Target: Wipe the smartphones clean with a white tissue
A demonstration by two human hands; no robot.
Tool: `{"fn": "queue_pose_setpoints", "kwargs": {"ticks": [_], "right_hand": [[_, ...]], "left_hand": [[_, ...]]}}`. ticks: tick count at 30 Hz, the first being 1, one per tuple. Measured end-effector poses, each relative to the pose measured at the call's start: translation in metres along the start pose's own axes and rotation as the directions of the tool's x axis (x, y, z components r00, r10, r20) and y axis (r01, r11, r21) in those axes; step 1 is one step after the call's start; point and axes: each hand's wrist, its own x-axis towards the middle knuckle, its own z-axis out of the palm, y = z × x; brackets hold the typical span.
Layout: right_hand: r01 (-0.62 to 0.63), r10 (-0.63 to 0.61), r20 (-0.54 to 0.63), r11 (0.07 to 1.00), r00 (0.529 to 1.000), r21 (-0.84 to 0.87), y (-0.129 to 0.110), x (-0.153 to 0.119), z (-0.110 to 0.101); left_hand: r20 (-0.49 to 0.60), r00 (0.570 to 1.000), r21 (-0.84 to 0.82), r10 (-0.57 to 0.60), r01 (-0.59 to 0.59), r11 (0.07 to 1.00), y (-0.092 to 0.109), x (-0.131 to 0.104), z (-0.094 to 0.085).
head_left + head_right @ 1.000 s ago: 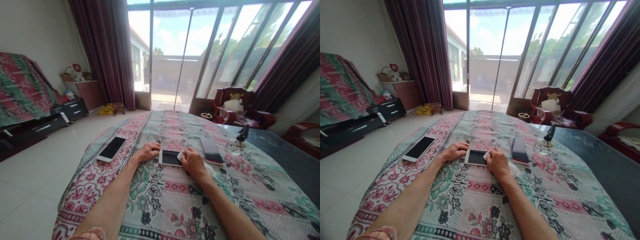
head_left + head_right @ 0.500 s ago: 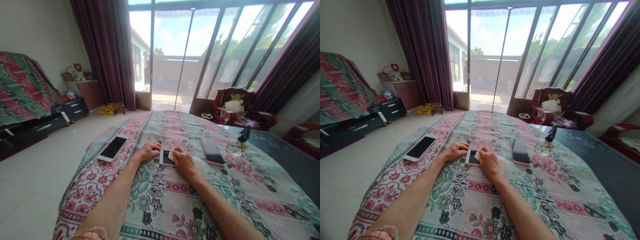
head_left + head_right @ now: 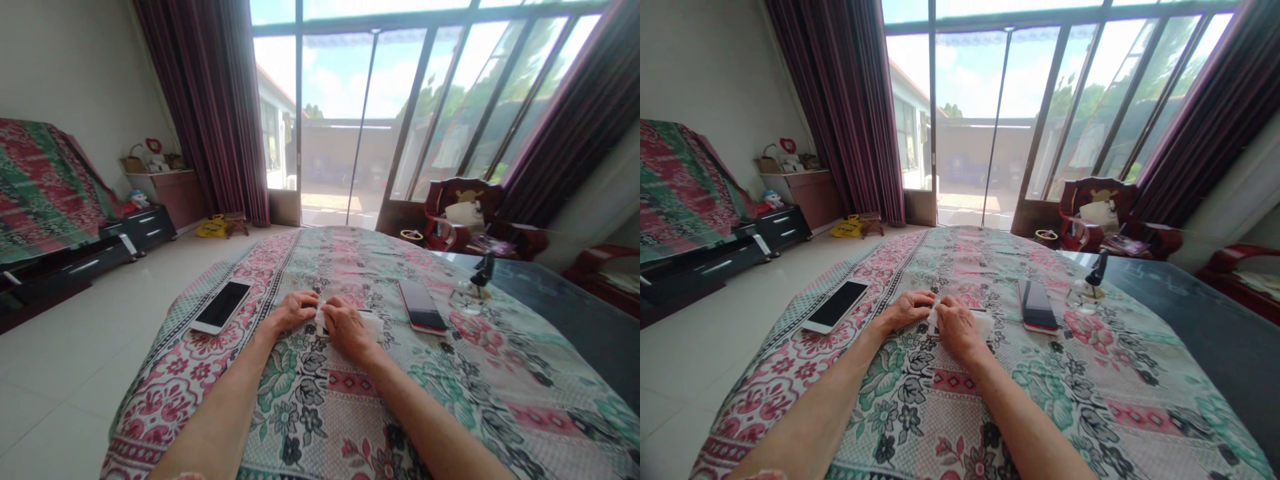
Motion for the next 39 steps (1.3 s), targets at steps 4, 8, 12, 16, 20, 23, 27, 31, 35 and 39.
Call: {"fn": "queue_pose_setpoints", "kwargs": {"ticks": [4,8,12,16,20,23,27,31,35,39], "right_hand": [[-0.014,0.014,0.000,1.000,1.000,-0.008,0.010,-0.009,-0.010],[-0.035,0.034,-0.040,0.999,0.999,-0.038,0.023,-0.020,-0.020],[-0.085,0.081,-0.056,0.994,0.995,-0.062,0.036,-0.032,-0.030],[-0.191,0.181,-0.096,0.977,0.979,-0.097,0.049,-0.044,-0.037],[-0.251,0.236,-0.135,0.962,0.962,-0.109,0.058,-0.050,-0.039],[-0.217,0.203,-0.122,0.969,0.971,-0.115,0.059,-0.049,-0.037],[-0.177,0.168,-0.093,0.978,0.981,-0.110,0.058,-0.043,-0.034],[-0.145,0.141,-0.050,0.985,0.989,-0.098,0.052,-0.034,-0.030],[-0.121,0.119,-0.029,0.985,0.993,-0.119,0.039,-0.024,-0.024],[-0.087,0.084,-0.031,0.990,0.996,-0.111,0.024,-0.016,-0.018]], "left_hand": [[0.020,1.000,0.036,0.011,-0.012,0.999,0.001,0.000,0.001],[0.020,1.000,0.058,0.002,-0.003,0.998,0.004,0.000,0.000],[0.030,0.999,0.065,0.015,-0.017,0.998,0.010,-0.001,-0.001],[0.030,1.000,0.063,0.001,-0.003,0.998,0.014,0.000,-0.002],[0.033,0.999,0.060,-0.005,0.003,0.998,0.015,0.000,-0.003],[0.036,0.999,0.054,-0.014,0.012,0.998,0.014,0.000,-0.004],[0.057,0.998,0.038,-0.005,0.003,0.999,0.010,-0.001,-0.004],[0.054,0.999,0.026,0.003,-0.004,1.000,0.007,0.000,-0.003],[0.041,0.999,0.017,-0.024,0.023,1.000,0.007,0.000,-0.003],[0.033,0.999,0.012,-0.017,0.016,1.000,0.007,-0.001,-0.003]]}}
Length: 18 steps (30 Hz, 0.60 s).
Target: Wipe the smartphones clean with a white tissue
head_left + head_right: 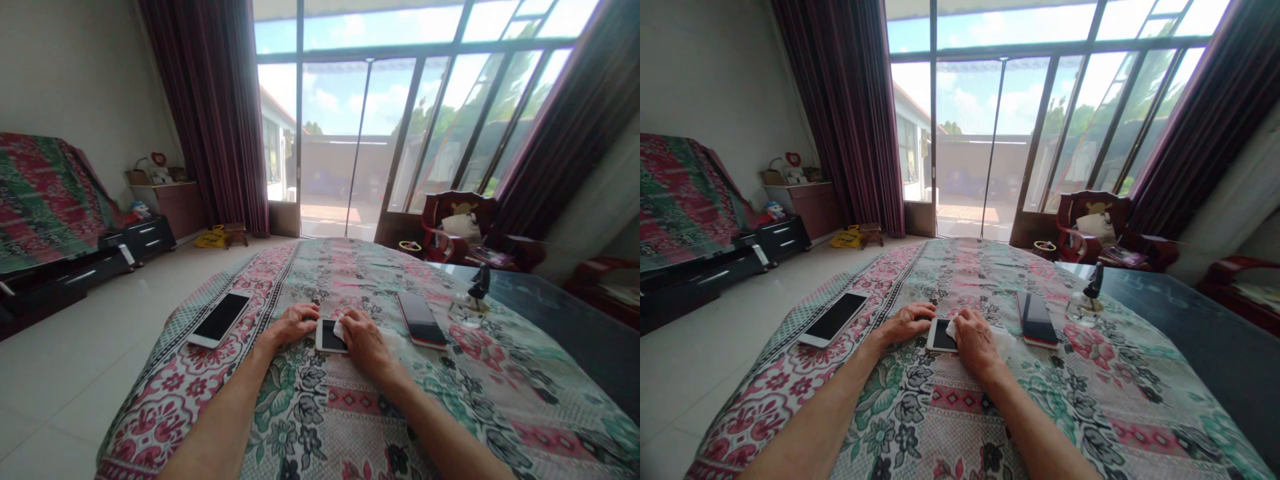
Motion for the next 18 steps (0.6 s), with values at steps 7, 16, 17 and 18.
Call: {"fn": "queue_pose_setpoints", "kwargs": {"ticks": [7,16,17,18], "right_hand": [[0.031,-0.032,0.032,0.999,0.999,0.032,-0.021,0.010,0.010],[0.063,-0.065,0.026,0.994,0.998,0.091,-0.011,0.003,0.003],[0.055,-0.057,0.030,0.995,0.998,0.087,-0.005,0.000,0.000],[0.041,-0.044,0.036,0.996,0.998,0.079,0.002,-0.003,-0.004]], "left_hand": [[-0.022,1.000,-0.049,0.007,-0.008,0.999,-0.001,0.001,0.000],[-0.018,1.000,-0.021,-0.021,0.021,1.000,0.000,0.000,0.002],[-0.018,1.000,-0.023,-0.020,0.020,1.000,-0.001,0.000,0.002],[-0.017,1.000,-0.026,-0.019,0.019,0.999,-0.002,0.001,0.002]]}}
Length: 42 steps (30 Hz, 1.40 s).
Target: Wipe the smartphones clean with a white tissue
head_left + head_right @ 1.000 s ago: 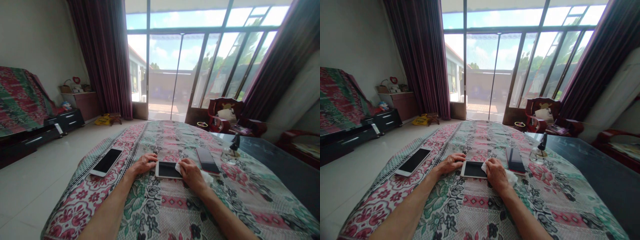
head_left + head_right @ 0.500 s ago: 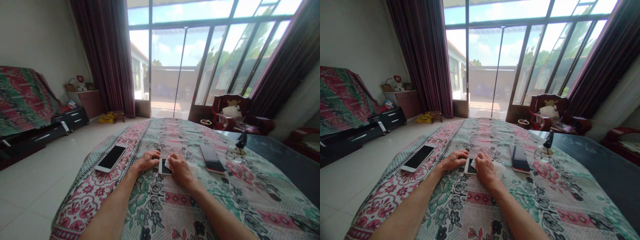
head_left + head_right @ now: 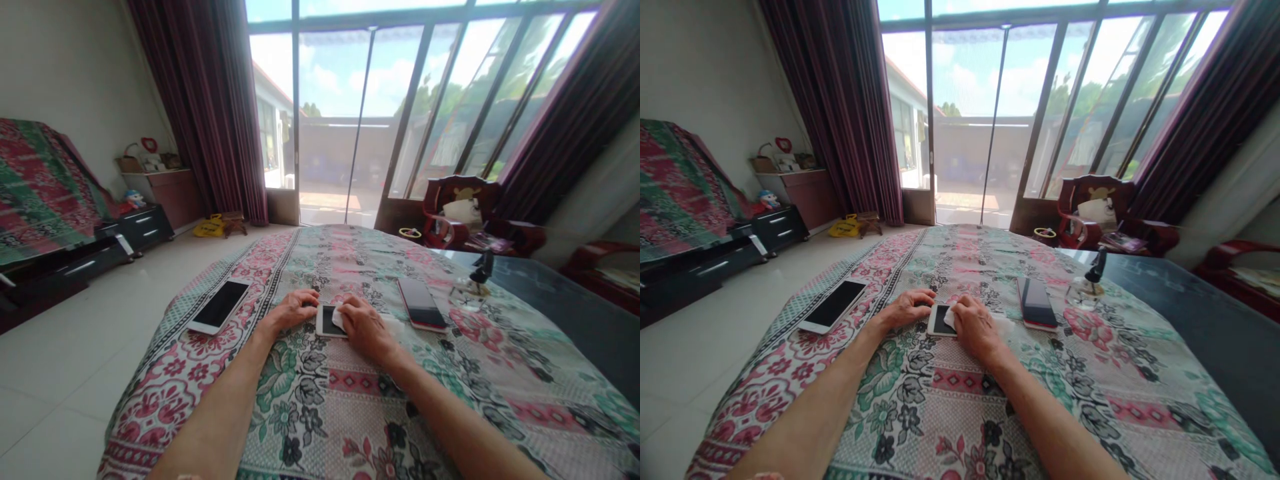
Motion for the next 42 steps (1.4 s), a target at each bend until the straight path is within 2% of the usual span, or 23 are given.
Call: {"fn": "queue_pose_setpoints", "kwargs": {"ticks": [6,11,21,32,39,42], "right_hand": [[-0.070,0.067,-0.056,0.996,0.996,-0.049,0.037,-0.025,-0.018],[-0.087,0.082,-0.054,0.992,0.995,-0.088,0.043,-0.031,-0.020],[-0.063,0.067,0.037,0.993,0.997,-0.102,0.016,-0.002,-0.006],[0.020,-0.020,0.041,1.000,0.999,-0.003,-0.022,0.022,0.017],[0.095,-0.097,0.018,0.992,0.995,0.078,-0.025,0.019,0.018],[0.180,-0.183,0.025,0.979,0.983,0.091,-0.026,0.008,0.015]], "left_hand": [[0.021,1.000,-0.009,0.020,-0.020,1.000,-0.004,0.001,0.000],[0.019,1.000,-0.015,0.005,-0.005,1.000,0.000,0.001,-0.002],[0.041,0.999,-0.038,-0.005,0.007,0.999,-0.001,0.001,-0.002],[-0.013,1.000,-0.014,-0.005,0.004,1.000,-0.005,0.001,0.000],[-0.040,0.998,0.005,0.039,-0.038,0.999,-0.009,0.002,0.001],[-0.033,0.998,0.014,0.049,-0.049,0.999,-0.009,0.002,0.002]]}}
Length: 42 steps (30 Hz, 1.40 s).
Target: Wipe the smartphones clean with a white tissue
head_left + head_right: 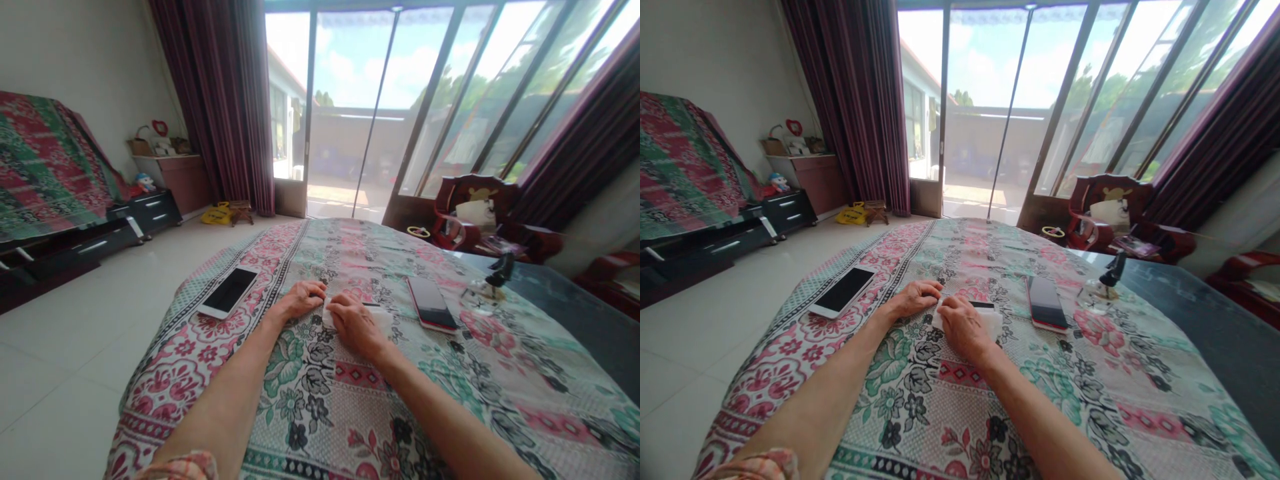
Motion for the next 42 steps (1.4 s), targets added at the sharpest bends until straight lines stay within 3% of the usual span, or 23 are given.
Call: {"fn": "queue_pose_setpoints", "kwargs": {"ticks": [4,14,23,35,38,42], "right_hand": [[0.085,-0.085,0.025,0.996,0.996,0.020,-0.004,-0.008,0.000],[-0.040,0.040,-0.007,0.999,0.999,0.002,0.008,0.013,0.003],[0.089,-0.089,0.003,0.994,0.996,0.069,-0.003,-0.018,-0.005],[0.088,-0.089,0.007,0.995,0.996,0.041,-0.005,-0.031,-0.009],[0.032,-0.032,-0.006,0.999,0.999,0.013,0.000,-0.032,-0.017],[-0.141,0.144,0.034,0.988,0.989,-0.068,0.014,-0.033,-0.038]], "left_hand": [[-0.013,1.000,0.007,-0.024,0.024,1.000,0.002,0.000,0.000],[0.011,1.000,0.036,0.020,-0.020,0.999,0.003,0.001,-0.001],[-0.012,0.999,0.018,-0.033,0.033,0.999,0.013,-0.002,-0.002],[0.038,0.999,-0.008,-0.012,0.012,1.000,0.010,-0.001,-0.001],[0.062,0.998,0.007,-0.025,0.025,1.000,0.011,-0.002,-0.002],[0.077,0.996,0.032,-0.044,0.042,0.999,0.014,-0.002,-0.003]]}}
